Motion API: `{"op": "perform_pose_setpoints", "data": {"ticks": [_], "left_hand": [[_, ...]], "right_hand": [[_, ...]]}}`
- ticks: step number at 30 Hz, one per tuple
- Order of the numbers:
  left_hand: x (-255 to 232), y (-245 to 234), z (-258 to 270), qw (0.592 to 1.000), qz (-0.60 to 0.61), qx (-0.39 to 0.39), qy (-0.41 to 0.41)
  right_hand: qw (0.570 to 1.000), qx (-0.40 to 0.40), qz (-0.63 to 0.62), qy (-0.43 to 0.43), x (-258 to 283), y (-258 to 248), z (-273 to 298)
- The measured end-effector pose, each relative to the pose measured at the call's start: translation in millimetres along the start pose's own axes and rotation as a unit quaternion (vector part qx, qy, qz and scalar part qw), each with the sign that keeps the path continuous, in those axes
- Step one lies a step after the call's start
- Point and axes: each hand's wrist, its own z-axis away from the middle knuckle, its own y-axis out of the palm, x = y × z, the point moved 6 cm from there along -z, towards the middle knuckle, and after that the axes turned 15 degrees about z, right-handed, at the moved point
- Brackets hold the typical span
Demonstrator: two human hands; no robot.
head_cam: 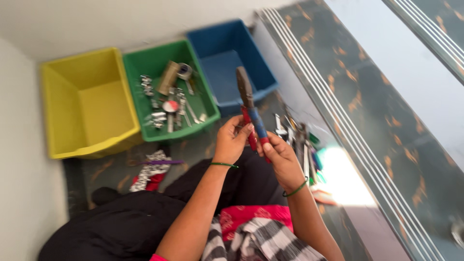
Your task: The person sits on the floor and sorts various hand tools from a green bin onto the floor, then wipes the inside of three plastic bins with a cloth. Tools include wrenches, pliers, and sockets.
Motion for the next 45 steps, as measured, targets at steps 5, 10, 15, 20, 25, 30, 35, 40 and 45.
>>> {"op": "perform_pose_setpoints", "data": {"ticks": [5,10,15,20,25,30,35,40,45], "left_hand": [[58.1,38.8,19.9,0.992,0.065,0.028,-0.105],[110.2,85.1,47.8,0.987,-0.002,0.074,-0.141],[161.4,135.8,82.2,0.971,0.025,0.14,-0.19],[210.3,160.7,114.9,0.946,0.016,0.185,-0.266],[246.6,169.6,142.1,0.91,0.065,0.22,-0.345],[246.7,172.8,150.7,0.863,0.065,0.298,-0.403],[247.8,175.8,146.7,0.858,0.006,0.307,-0.413],[263.1,171.6,147.9,0.857,0.005,0.297,-0.42],[280.3,165.6,148.6,0.863,-0.096,0.31,-0.386]], "right_hand": [[0.999,-0.025,0.029,0.032,-15.1,-43.2,35.5],[0.988,-0.083,0.103,0.082,-38.3,-99.2,82.6],[0.984,-0.138,0.051,0.103,-76.8,-151.9,136.0],[0.951,-0.212,0.105,0.197,-132.8,-194.3,184.1],[0.945,-0.209,0.208,0.14,-155.3,-200.9,222.4],[0.925,-0.227,0.279,0.123,-178.0,-200.9,244.9],[0.9,-0.288,0.291,0.148,-214.4,-206.6,258.6],[0.876,-0.335,0.321,0.13,-232.1,-204.7,260.7],[0.845,-0.338,0.391,0.14,-215.0,-200.4,253.2]]}}
